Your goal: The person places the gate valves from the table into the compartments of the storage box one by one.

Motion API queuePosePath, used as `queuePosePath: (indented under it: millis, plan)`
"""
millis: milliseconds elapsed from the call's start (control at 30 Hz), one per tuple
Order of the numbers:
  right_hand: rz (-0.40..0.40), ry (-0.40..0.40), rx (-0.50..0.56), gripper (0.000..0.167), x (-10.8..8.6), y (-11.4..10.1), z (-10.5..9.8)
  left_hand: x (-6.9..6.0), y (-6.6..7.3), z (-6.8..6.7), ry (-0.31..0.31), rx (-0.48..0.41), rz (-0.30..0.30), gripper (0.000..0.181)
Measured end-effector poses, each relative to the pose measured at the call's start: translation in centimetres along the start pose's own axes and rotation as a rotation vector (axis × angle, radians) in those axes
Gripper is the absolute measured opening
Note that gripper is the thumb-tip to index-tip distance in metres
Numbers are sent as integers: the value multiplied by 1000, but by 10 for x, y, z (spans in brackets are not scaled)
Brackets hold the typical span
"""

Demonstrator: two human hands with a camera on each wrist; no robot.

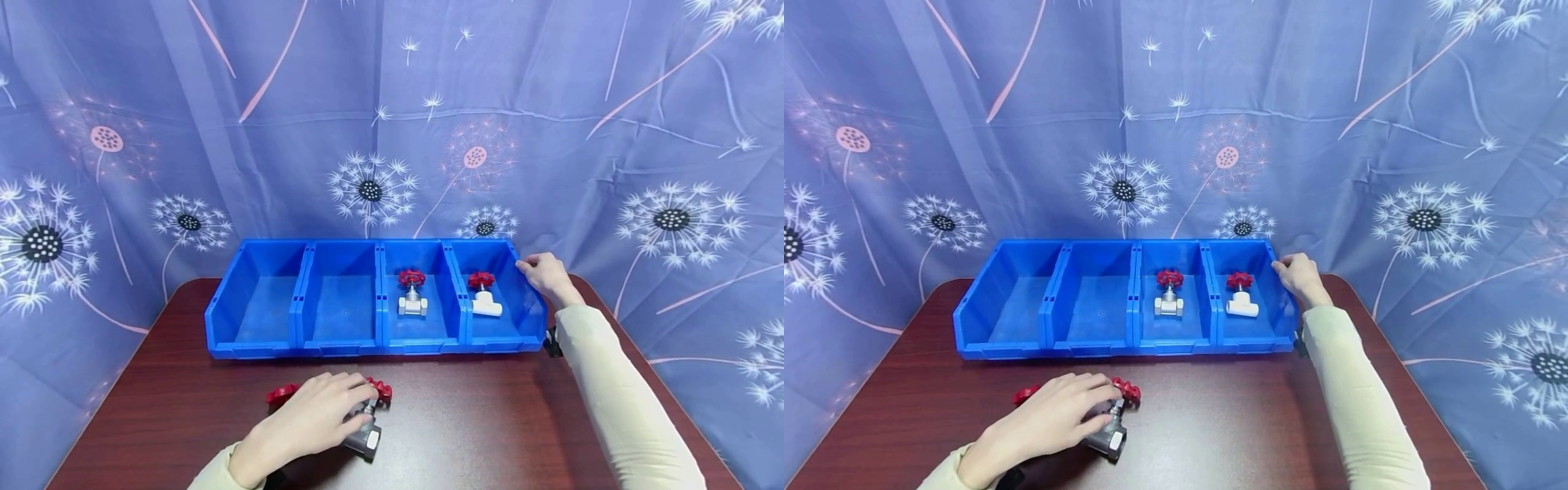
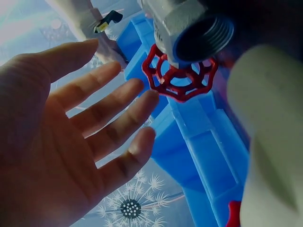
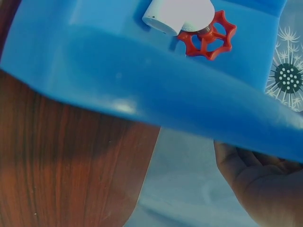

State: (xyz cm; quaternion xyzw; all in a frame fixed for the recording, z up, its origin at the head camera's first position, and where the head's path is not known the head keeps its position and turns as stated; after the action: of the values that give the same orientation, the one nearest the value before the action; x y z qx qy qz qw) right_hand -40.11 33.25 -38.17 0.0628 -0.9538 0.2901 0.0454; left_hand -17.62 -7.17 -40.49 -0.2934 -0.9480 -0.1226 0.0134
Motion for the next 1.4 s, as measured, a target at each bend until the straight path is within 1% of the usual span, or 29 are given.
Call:
queuePosePath:
  millis: [133,400,500,600,700,867,1000,1133,1400]
  plan:
    - [-2,-9,3,46,0,0,0,-1,2,4,-45,6,12,29]
    - [-10,-13,-10,45,0,0,-2,-4,4,10,-52,51,62,33]
    - [-2,-24,-7,48,0,1,-1,-4,6,11,-40,55,84,35]
    - [10,-30,0,50,0,3,-1,-5,9,12,-46,62,102,37]
    - [5,-22,-1,49,0,3,-1,-6,11,14,-68,80,105,39]
    - [-2,-20,-2,50,1,3,-1,-6,13,19,-83,122,104,44]
    - [-10,-7,-4,47,1,3,-2,-5,15,25,-105,123,109,45]
    - [-14,8,-4,44,1,4,-3,-5,17,31,-119,137,121,46]
    - [3,0,7,47,1,5,0,-7,22,39,-133,181,146,49]
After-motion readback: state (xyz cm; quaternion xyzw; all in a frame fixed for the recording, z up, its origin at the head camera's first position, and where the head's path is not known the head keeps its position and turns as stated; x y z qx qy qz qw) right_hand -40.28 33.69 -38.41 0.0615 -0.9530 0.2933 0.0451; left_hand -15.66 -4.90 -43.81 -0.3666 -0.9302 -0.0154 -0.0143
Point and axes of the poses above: each hand's wrist, its own x-axis towards the middle knuckle, its own z-axis out of the palm, y = z × x, the point moved 6 cm from there along x, towards the middle knuckle, and after that the axes turned 12 degrees about -z, right-handed, at the moved point
